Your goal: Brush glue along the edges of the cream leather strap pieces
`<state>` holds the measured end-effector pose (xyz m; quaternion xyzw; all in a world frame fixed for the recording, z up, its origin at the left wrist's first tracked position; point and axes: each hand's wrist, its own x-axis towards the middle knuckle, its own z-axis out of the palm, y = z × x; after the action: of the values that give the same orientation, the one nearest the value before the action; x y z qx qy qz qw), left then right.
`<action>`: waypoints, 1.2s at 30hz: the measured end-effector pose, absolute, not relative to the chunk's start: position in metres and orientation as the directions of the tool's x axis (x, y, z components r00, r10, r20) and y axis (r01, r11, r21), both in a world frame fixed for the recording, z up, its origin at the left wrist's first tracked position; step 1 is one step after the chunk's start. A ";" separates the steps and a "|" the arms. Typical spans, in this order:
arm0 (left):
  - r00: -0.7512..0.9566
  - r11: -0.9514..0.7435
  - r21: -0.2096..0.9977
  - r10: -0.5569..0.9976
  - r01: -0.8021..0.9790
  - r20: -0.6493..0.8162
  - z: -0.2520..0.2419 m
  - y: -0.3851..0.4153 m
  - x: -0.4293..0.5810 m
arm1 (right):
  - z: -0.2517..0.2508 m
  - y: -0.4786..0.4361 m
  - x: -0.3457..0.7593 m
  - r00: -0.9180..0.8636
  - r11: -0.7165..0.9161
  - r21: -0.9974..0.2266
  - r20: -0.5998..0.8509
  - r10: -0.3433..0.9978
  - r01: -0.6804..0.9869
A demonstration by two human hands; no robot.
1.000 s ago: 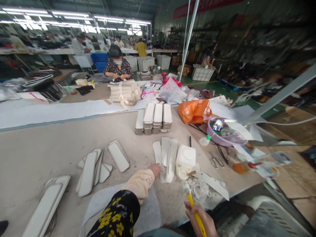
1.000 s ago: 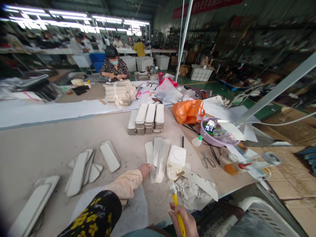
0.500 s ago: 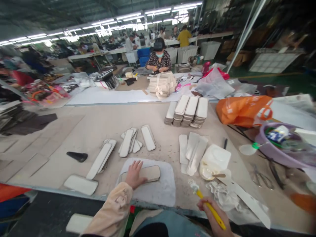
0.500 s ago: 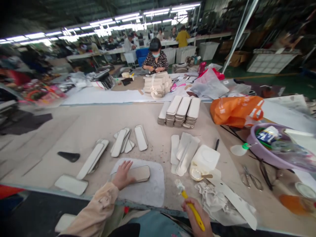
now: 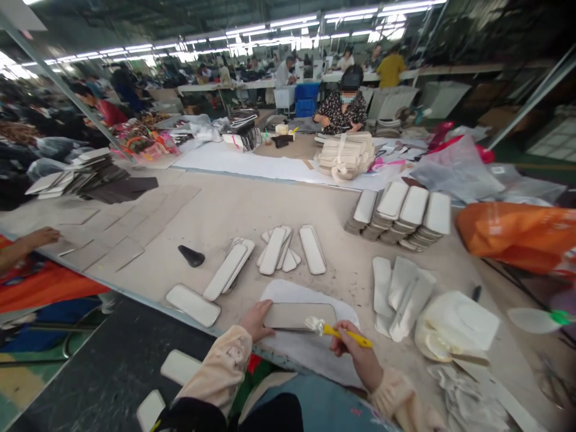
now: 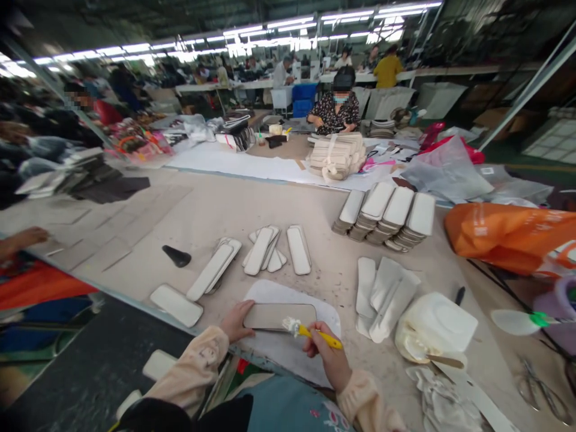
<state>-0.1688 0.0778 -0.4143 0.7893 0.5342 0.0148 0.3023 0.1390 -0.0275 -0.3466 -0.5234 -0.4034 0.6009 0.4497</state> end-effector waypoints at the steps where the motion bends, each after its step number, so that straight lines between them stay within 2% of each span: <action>1: 0.436 -0.244 0.513 0.850 0.823 -0.297 -0.415 0.080 -0.172 | -0.348 -0.020 0.127 -0.058 -0.284 -0.951 -0.278 0.959 -0.120; 7: 0.487 -0.291 0.585 0.849 0.757 -0.207 -0.420 0.086 -0.186 | -0.362 0.020 0.066 -0.098 -0.325 -0.944 -0.319 0.943 -0.050; 11: 0.497 -0.337 0.599 0.859 0.727 -0.120 -0.429 0.084 -0.189 | -0.371 0.038 0.033 -0.150 -0.354 -0.935 -0.350 0.924 0.003; 15: 0.484 -0.333 0.601 0.869 0.727 -0.105 -0.436 0.079 -0.191 | -0.382 0.047 0.014 -0.160 -0.378 -0.923 -0.386 0.909 0.076; 23: 0.481 -0.334 0.580 0.869 0.743 -0.116 -0.438 0.077 -0.193 | -0.379 0.042 0.050 0.078 -0.408 -0.892 -0.400 0.913 0.196; 26: 0.477 -0.331 0.562 0.869 0.758 -0.133 -0.433 0.078 -0.192 | -0.374 0.030 0.083 0.189 -0.381 -0.856 -0.333 0.924 0.349; 28: 0.472 -0.325 0.552 0.869 0.768 -0.146 -0.430 0.078 -0.192 | -0.370 0.019 0.101 0.231 -0.317 -0.757 -0.222 0.947 0.572; 31: 0.477 -0.326 0.546 0.865 0.772 -0.158 -0.429 0.079 -0.192 | -0.367 0.006 0.107 0.163 -0.163 -0.424 -0.036 0.986 0.891; 34: 0.480 -0.331 0.538 0.862 0.775 -0.161 -0.432 0.078 -0.193 | -0.366 0.002 0.087 0.025 -0.027 -0.129 -0.023 0.999 0.991; 36: 0.484 -0.341 0.532 0.862 0.775 -0.152 -0.434 0.078 -0.194 | -0.366 0.004 0.065 -0.072 0.067 -0.058 -0.082 0.994 0.996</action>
<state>-0.1936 0.0782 -0.4345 0.8152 0.5019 0.0780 0.2783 0.0655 0.0038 -0.3663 -0.6811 -0.7305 0.0493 -0.0104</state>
